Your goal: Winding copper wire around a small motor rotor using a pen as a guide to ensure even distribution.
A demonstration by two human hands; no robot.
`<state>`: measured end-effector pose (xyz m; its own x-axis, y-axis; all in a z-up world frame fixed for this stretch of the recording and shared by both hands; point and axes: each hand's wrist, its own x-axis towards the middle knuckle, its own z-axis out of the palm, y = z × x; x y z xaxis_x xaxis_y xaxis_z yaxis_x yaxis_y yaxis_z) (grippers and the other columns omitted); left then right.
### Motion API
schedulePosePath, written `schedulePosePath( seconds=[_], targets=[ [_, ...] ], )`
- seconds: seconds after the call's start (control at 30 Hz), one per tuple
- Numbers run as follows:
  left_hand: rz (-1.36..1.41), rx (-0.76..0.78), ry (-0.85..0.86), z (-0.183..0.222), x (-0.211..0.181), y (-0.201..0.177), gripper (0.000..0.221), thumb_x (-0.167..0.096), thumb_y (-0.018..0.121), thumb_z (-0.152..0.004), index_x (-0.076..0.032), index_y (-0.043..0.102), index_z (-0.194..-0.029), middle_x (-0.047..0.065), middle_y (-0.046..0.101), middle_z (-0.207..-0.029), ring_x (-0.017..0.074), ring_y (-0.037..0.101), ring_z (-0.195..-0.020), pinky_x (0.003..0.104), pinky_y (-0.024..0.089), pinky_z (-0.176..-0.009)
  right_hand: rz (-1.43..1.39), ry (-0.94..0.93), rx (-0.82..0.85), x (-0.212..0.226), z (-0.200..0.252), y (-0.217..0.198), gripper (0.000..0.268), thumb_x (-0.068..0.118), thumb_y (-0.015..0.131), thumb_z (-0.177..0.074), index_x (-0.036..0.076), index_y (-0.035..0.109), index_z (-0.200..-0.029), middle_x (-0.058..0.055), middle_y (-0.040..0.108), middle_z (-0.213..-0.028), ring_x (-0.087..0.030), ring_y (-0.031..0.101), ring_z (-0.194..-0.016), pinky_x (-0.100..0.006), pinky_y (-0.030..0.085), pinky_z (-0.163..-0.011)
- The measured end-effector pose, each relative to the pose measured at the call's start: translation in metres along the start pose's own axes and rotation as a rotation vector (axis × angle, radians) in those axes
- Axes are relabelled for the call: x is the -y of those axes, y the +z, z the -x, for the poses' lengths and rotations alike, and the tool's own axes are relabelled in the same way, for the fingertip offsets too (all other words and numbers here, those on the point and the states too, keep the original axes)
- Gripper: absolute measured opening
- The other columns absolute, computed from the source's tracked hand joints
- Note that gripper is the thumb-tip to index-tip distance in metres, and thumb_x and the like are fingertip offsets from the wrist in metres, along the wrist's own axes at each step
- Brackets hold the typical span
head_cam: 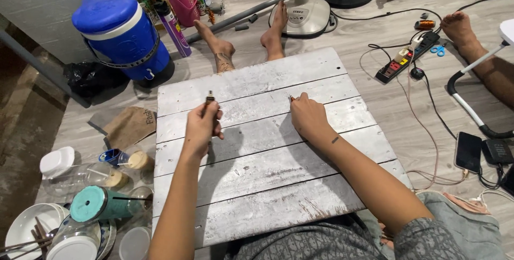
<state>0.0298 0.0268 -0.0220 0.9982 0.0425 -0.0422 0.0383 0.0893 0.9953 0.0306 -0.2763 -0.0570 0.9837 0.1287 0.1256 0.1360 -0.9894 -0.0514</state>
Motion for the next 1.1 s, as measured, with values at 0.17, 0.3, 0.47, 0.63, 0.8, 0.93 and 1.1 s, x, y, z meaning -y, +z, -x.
schedulePosePath(
  seconds=[0.17,0.3,0.47,0.63,0.8,0.93,1.1],
  targets=[
    [-0.034,0.109,-0.072,0.011,-0.002,0.017,0.024,-0.023,0.065,-0.113,-0.001,0.069,-0.105,0.009,0.058,-0.078,0.0154,0.054,-0.045,0.038,0.059,-0.034,-0.043,-0.017,0.022,0.003,0.002,0.005,0.029,0.010,0.069,-0.102,-0.015,0.075,-0.117,-0.022,0.069,-0.098,-0.042,0.084,-0.081,-0.057,0.067,-0.067],
    [-0.003,0.128,-0.114,0.012,-0.003,0.016,0.025,-0.026,0.064,-0.114,-0.003,0.069,-0.105,0.007,0.057,-0.078,0.0129,0.052,-0.045,0.035,0.057,-0.034,-0.031,-0.056,-0.057,0.023,0.033,-0.063,0.049,0.025,0.073,-0.105,-0.004,0.072,-0.144,-0.022,0.074,-0.109,-0.039,0.084,-0.094,-0.057,0.068,-0.072],
    [0.059,0.124,-0.139,0.011,-0.003,0.015,0.025,-0.028,0.063,-0.114,-0.005,0.067,-0.107,0.004,0.055,-0.079,0.0120,0.051,-0.046,0.034,0.055,-0.036,-0.910,-0.629,-0.399,0.059,0.139,-0.159,0.025,0.032,0.070,-0.099,0.010,0.068,-0.086,0.002,0.073,-0.069,-0.009,0.061,-0.056,-0.023,0.053,-0.051],
    [0.005,0.170,-0.176,0.014,0.001,0.017,0.025,-0.026,0.065,-0.114,-0.003,0.068,-0.104,0.006,0.064,-0.085,0.0127,0.052,-0.053,0.033,0.049,-0.045,-0.443,-1.057,-0.783,0.038,0.211,-0.176,0.022,0.008,0.071,-0.088,0.021,0.063,-0.072,0.004,0.077,-0.085,-0.010,0.077,-0.067,-0.018,0.070,-0.065],
    [-0.016,0.221,-0.172,0.018,-0.001,0.023,0.023,-0.025,0.067,-0.112,-0.003,0.070,-0.108,0.005,0.065,-0.085,0.0121,0.052,-0.052,0.032,0.051,-0.045,-0.533,-0.657,-0.679,0.036,0.231,-0.175,0.022,-0.002,0.070,-0.083,0.015,0.073,-0.070,0.007,0.081,-0.080,-0.004,0.082,-0.069,-0.011,0.067,-0.068],
    [-0.070,0.238,-0.123,0.022,0.000,0.029,0.021,-0.022,0.068,-0.111,-0.003,0.070,-0.102,0.005,0.063,-0.080,0.0124,0.052,-0.051,0.033,0.053,-0.043,-0.635,-1.132,-0.519,0.034,0.187,-0.175,0.004,0.013,0.078,-0.096,0.009,0.078,-0.095,-0.007,0.077,-0.090,-0.014,0.074,-0.065,-0.022,0.060,-0.053],
    [-0.115,0.304,0.074,0.027,0.009,0.041,0.020,-0.020,0.076,-0.108,0.000,0.075,-0.105,0.011,0.067,-0.068,0.0204,0.065,-0.039,0.037,0.060,-0.035,-0.661,-1.068,-0.916,0.064,0.073,-0.097,0.011,0.006,0.077,-0.084,0.007,0.077,-0.073,-0.010,0.063,-0.058,-0.022,0.059,-0.047,-0.037,0.061,-0.048]
  ],
)
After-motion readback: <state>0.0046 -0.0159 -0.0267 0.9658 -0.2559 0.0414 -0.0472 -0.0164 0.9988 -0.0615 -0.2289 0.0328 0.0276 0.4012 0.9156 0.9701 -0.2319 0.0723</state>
